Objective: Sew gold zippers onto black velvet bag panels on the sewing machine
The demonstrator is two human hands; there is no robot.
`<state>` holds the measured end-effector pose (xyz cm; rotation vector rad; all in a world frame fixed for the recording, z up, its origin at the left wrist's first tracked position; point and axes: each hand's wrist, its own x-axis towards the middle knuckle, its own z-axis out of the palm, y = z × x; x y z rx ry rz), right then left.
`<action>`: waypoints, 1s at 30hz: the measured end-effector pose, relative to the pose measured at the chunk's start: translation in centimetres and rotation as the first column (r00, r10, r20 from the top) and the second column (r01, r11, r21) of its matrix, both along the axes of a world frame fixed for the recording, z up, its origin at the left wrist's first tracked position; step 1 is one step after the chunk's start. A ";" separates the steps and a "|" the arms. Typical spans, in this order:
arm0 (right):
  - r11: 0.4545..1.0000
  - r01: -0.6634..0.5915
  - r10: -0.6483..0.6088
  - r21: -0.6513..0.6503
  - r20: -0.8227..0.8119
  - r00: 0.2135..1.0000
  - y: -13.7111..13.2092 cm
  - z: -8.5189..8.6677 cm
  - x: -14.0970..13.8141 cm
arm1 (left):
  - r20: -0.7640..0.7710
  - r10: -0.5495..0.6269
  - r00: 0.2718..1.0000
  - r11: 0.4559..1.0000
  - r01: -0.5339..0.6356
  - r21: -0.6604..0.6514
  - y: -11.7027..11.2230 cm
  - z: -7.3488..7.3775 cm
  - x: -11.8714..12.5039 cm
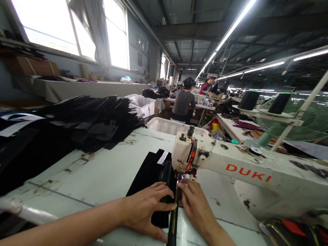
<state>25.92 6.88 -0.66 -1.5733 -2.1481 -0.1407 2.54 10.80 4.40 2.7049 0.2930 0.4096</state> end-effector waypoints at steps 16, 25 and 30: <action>0.946 -0.142 0.139 0.293 0.031 0.990 -0.1 -0.2 0.0 | -0.081 0.014 0.997 0.998 -0.019 -0.066 2.4 -0.3 0.4; 0.935 -0.305 0.332 0.182 -0.143 0.932 -0.9 2.0 -0.5 | -0.059 0.021 0.998 0.999 -0.019 0.030 3.6 -0.8 0.7; 0.905 -0.366 0.391 0.218 -0.086 0.916 -1.2 2.2 -0.5 | -0.052 -0.027 0.998 0.998 0.030 0.058 2.7 -0.6 0.3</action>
